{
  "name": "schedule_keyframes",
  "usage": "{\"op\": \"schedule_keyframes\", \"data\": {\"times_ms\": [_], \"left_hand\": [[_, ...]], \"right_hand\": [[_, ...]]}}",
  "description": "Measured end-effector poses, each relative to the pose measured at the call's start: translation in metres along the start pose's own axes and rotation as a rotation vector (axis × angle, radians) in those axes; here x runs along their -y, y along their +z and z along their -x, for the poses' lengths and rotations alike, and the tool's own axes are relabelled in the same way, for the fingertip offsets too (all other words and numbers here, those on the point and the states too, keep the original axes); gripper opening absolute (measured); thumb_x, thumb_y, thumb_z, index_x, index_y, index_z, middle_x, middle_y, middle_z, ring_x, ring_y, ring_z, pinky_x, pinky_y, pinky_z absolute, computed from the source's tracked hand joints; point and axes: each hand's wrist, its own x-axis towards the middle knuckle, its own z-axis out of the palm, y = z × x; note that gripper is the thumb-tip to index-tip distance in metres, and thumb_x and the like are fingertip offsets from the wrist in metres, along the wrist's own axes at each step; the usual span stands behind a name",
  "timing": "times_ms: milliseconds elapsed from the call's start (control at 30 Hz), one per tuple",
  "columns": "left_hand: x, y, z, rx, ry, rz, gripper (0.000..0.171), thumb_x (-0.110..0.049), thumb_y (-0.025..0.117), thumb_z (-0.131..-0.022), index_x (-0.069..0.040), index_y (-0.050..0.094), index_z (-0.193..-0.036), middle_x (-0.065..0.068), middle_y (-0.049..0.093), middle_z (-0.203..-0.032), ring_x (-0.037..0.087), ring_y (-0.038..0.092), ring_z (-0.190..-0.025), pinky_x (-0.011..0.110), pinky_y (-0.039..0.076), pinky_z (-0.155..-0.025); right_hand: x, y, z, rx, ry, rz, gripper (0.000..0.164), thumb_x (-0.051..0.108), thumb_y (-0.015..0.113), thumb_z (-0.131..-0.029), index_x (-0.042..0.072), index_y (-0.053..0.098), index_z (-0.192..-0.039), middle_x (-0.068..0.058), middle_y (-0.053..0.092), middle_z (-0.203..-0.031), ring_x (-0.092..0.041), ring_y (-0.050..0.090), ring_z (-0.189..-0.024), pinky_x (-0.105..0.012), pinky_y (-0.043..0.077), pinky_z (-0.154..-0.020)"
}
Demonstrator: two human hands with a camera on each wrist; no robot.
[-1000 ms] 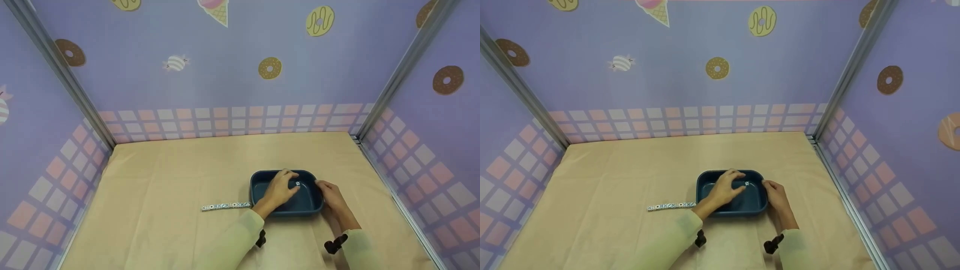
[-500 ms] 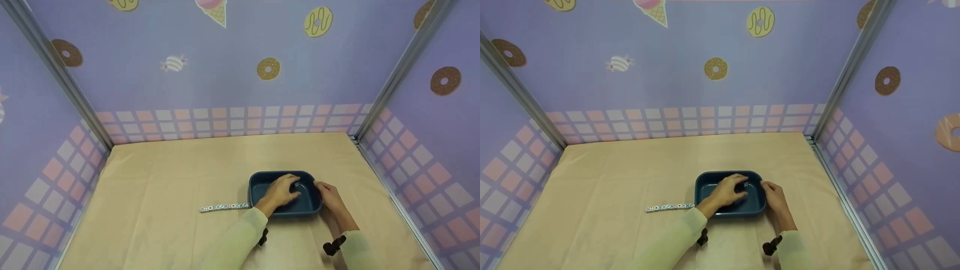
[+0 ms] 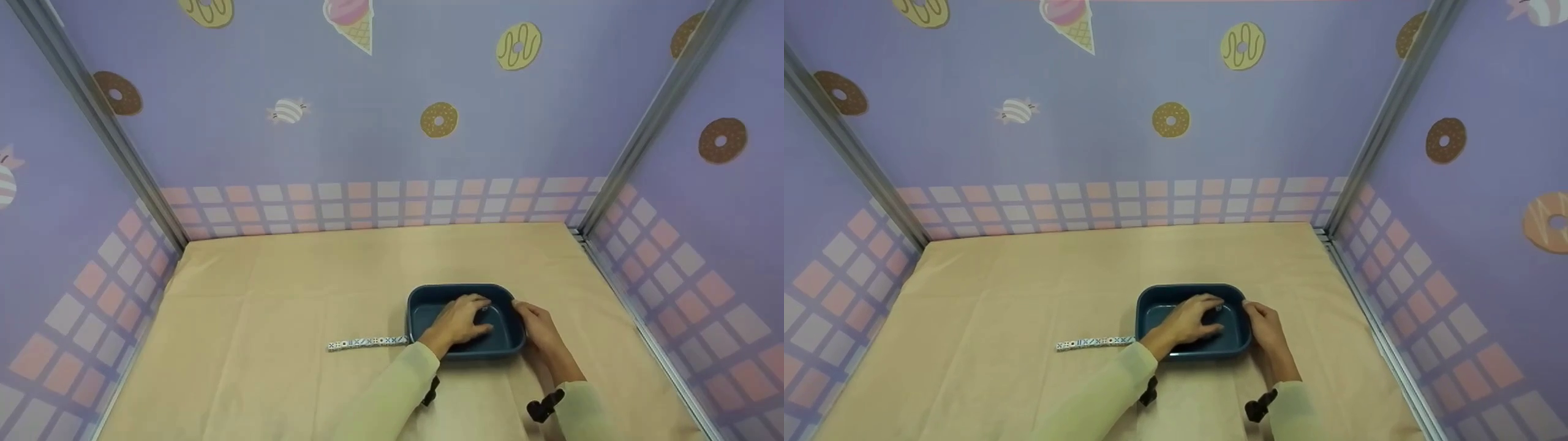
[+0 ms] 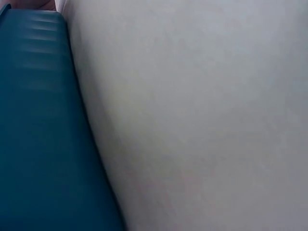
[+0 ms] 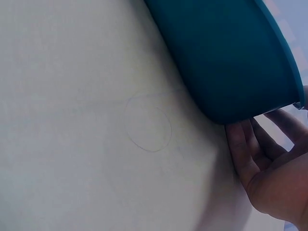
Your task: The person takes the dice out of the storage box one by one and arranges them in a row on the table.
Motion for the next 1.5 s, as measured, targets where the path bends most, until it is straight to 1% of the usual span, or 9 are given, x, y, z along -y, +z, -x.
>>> {"op": "schedule_keyframes", "data": {"times_ms": [100,267,467,667,833,967,1100,1333,1500], "left_hand": [[0.0015,0.0005,0.0001,-0.008,-0.004,-0.014,0.052,-0.043,0.073,-0.1,-0.02,0.064,-0.147,-0.006,0.06,-0.147,0.014,0.055,-0.136,0.034,0.046,-0.112],[0.0031,0.0011,0.0015,-0.037,-0.032,-0.033,0.031,-0.029,0.076,-0.099,-0.02,0.074,-0.129,-0.008,0.066,-0.127,0.012,0.061,-0.12,0.027,0.05,-0.103],[0.0045,0.0019,0.0039,-0.07,-0.054,0.021,0.013,-0.014,0.074,-0.099,-0.017,0.077,-0.111,-0.004,0.066,-0.108,0.012,0.063,-0.102,0.024,0.054,-0.091],[0.0059,-0.0005,0.0029,-0.071,-0.09,0.072,0.011,-0.014,0.076,-0.098,-0.017,0.078,-0.108,-0.004,0.063,-0.103,0.009,0.062,-0.093,0.023,0.054,-0.085],[0.0046,-0.0027,0.002,-0.085,-0.085,0.089,0.011,-0.012,0.077,-0.097,-0.017,0.079,-0.107,-0.005,0.064,-0.102,0.008,0.063,-0.093,0.022,0.054,-0.084],[0.0053,-0.0008,0.0027,-0.116,-0.07,0.088,0.009,-0.01,0.078,-0.095,-0.017,0.079,-0.101,-0.007,0.064,-0.096,0.006,0.062,-0.087,0.02,0.053,-0.079],[0.0073,-0.0004,0.0035,-0.128,-0.079,0.074,0.009,-0.011,0.078,-0.095,-0.02,0.079,-0.098,-0.009,0.063,-0.093,0.004,0.06,-0.083,0.018,0.052,-0.076],[0.0079,0.0009,0.006,-0.107,-0.129,0.079,0.009,-0.013,0.078,-0.096,-0.022,0.078,-0.101,-0.011,0.063,-0.095,0.003,0.059,-0.085,0.02,0.053,-0.077],[0.0071,-0.0008,0.0055,-0.114,-0.117,0.077,0.008,-0.014,0.077,-0.097,-0.021,0.078,-0.102,-0.009,0.065,-0.098,0.004,0.061,-0.087,0.02,0.054,-0.078]], "right_hand": [[0.0006,0.0013,-0.0001,-0.003,-0.001,-0.015,0.061,0.041,0.053,-0.112,-0.007,0.054,-0.149,-0.028,0.047,-0.158,-0.041,0.036,-0.152,-0.053,0.025,-0.126],[-0.0003,0.001,0.0,0.005,0.021,-0.006,0.062,0.042,0.052,-0.112,-0.007,0.052,-0.151,-0.028,0.044,-0.16,-0.041,0.033,-0.154,-0.055,0.022,-0.127],[-0.0019,0.0008,-0.0005,-0.003,0.042,0.007,0.061,0.04,0.051,-0.112,-0.008,0.052,-0.15,-0.028,0.044,-0.16,-0.041,0.034,-0.153,-0.055,0.021,-0.127],[-0.0011,-0.0009,-0.0034,0.027,0.03,-0.022,0.062,0.04,0.05,-0.113,-0.009,0.049,-0.151,-0.028,0.042,-0.161,-0.04,0.033,-0.154,-0.055,0.02,-0.127],[-0.0021,-0.0033,-0.0033,0.024,0.017,-0.021,0.062,0.041,0.049,-0.113,-0.008,0.05,-0.151,-0.027,0.041,-0.162,-0.039,0.031,-0.156,-0.054,0.02,-0.128],[-0.0026,-0.0029,-0.0012,0.027,0.015,0.006,0.064,0.043,0.049,-0.113,-0.009,0.048,-0.152,-0.027,0.039,-0.163,-0.04,0.029,-0.156,-0.054,0.02,-0.128],[-0.0014,-0.0005,-0.0009,0.018,-0.004,0.03,0.063,0.041,0.049,-0.113,-0.009,0.048,-0.152,-0.028,0.04,-0.162,-0.042,0.03,-0.155,-0.054,0.021,-0.128],[-0.0054,0.0037,-0.0022,0.018,-0.004,0.031,0.066,0.044,0.053,-0.111,-0.009,0.049,-0.151,-0.028,0.042,-0.161,-0.042,0.032,-0.155,-0.055,0.023,-0.127],[-0.0033,0.0019,-0.0013,0.018,0.013,0.018,0.065,0.043,0.051,-0.112,-0.009,0.048,-0.152,-0.029,0.041,-0.161,-0.043,0.031,-0.155,-0.056,0.022,-0.127]]}}
